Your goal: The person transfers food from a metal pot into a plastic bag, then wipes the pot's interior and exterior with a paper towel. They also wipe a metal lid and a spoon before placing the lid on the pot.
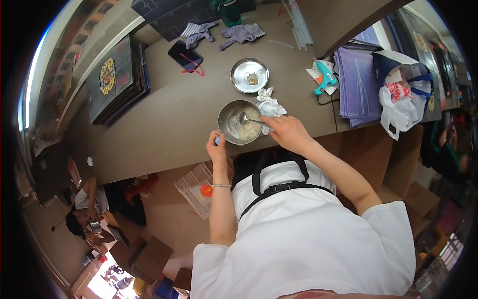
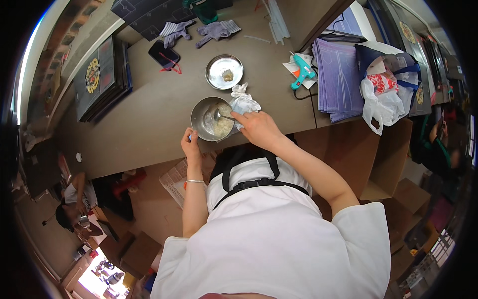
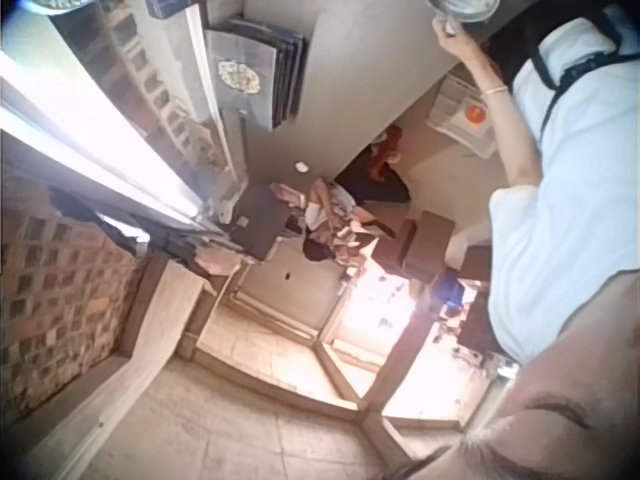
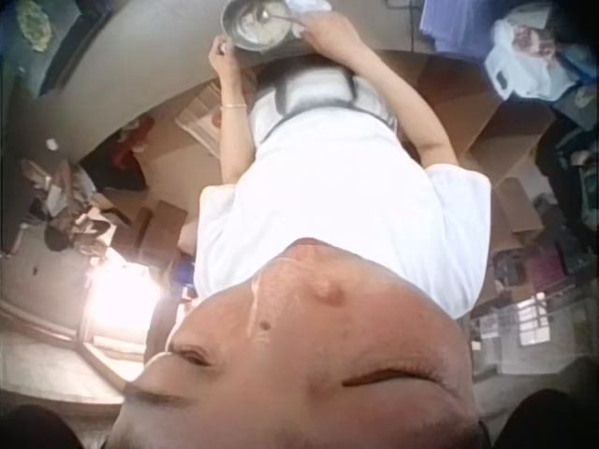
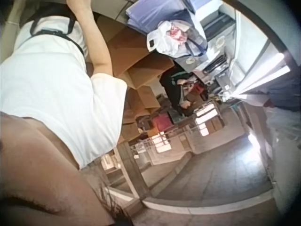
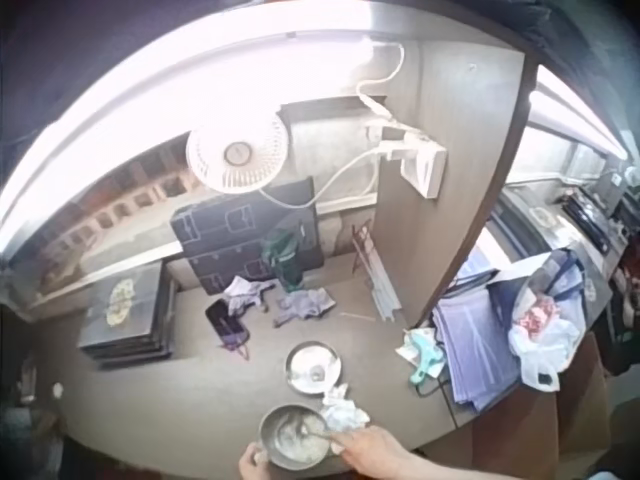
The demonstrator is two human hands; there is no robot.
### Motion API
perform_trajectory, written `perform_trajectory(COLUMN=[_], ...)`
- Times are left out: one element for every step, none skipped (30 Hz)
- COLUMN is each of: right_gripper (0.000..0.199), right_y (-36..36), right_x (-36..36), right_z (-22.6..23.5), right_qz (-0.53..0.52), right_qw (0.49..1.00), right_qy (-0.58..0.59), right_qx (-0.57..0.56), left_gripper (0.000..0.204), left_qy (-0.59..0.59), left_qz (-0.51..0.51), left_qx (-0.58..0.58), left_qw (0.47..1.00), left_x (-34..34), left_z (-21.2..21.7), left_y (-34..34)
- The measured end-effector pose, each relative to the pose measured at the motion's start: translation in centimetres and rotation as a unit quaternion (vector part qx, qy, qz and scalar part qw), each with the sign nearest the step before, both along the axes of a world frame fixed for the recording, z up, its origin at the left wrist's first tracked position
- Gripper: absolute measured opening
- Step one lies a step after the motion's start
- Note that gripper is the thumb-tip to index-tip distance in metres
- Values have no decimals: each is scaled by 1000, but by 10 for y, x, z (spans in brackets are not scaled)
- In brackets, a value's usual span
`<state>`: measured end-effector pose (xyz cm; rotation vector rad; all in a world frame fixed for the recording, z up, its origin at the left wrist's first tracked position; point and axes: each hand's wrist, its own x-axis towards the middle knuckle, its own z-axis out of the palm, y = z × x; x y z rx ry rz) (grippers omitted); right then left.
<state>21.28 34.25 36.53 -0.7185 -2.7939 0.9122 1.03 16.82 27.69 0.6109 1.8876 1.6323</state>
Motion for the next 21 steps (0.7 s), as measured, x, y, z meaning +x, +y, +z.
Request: perform_trajectory(right_gripper=[54,57,59,61,63,65,66,67,68,69,67,65,63,62,62,59,53,50,46,45,43], right_y=[2,5,10,14,20,24,28,34,40,46,52,56,61,67,76,88,103,114,127,142,152], right_x=[0,0,0,0,0,1,3,4,5,4,6,4,6,12,24,30,38,37,41,43,37], right_z=[3,6,10,14,19,25,26,26,28,35,40,46,50,52,42,37,18,11,10,7,4], right_qz=[-3,-5,-8,-11,-13,-12,-12,-8,0,10,2,6,-6,-17,-25,-26,-54,-29,-7,41,78], right_qw=[999,998,997,996,995,994,995,995,995,994,995,996,995,994,993,992,983,983,985,987,987], right_qy=[-24,-47,-48,-47,-46,-49,-44,-39,-35,-11,-7,10,2,17,26,25,50,52,34,20,19], right_qx=[-24,-48,-59,-71,-83,-94,-93,-91,-89,-105,-95,-84,-97,-108,-111,-119,-169,-174,-169,-152,-142], left_gripper=[34,33,31,30,26,23,21,16,13,12,18,27,35,33,42,42,42,40,38,37,37], left_qy=[13,29,44,60,79,97,115,122,129,135,75,27,88,55,162,211,256,222,168,106,62], left_qz=[-4,-13,-22,-30,-31,-32,-31,-29,-23,-9,19,60,40,62,94,135,165,222,278,326,404], left_qx=[4,-4,-12,-21,-39,-58,-76,-85,-93,-103,-131,-153,-162,-172,-147,-143,-142,-148,-145,-132,-74], left_qw=[1000,1000,999,998,996,993,990,988,987,985,988,986,982,982,971,957,942,938,935,930,910], left_x=[-3,-5,-7,-10,-12,-14,-15,-15,-13,-8,3,12,11,15,17,25,29,37,67,108,154], left_z=[-2,-5,-7,-10,-14,-18,-18,-19,-20,-20,-8,10,-1,2,-16,-19,-20,-17,-20,-29,-55], left_y=[0,1,2,1,-2,-5,-7,-10,-13,-19,-18,-15,-27,-27,-37,-39,-44,-59,-68,-73,-87])
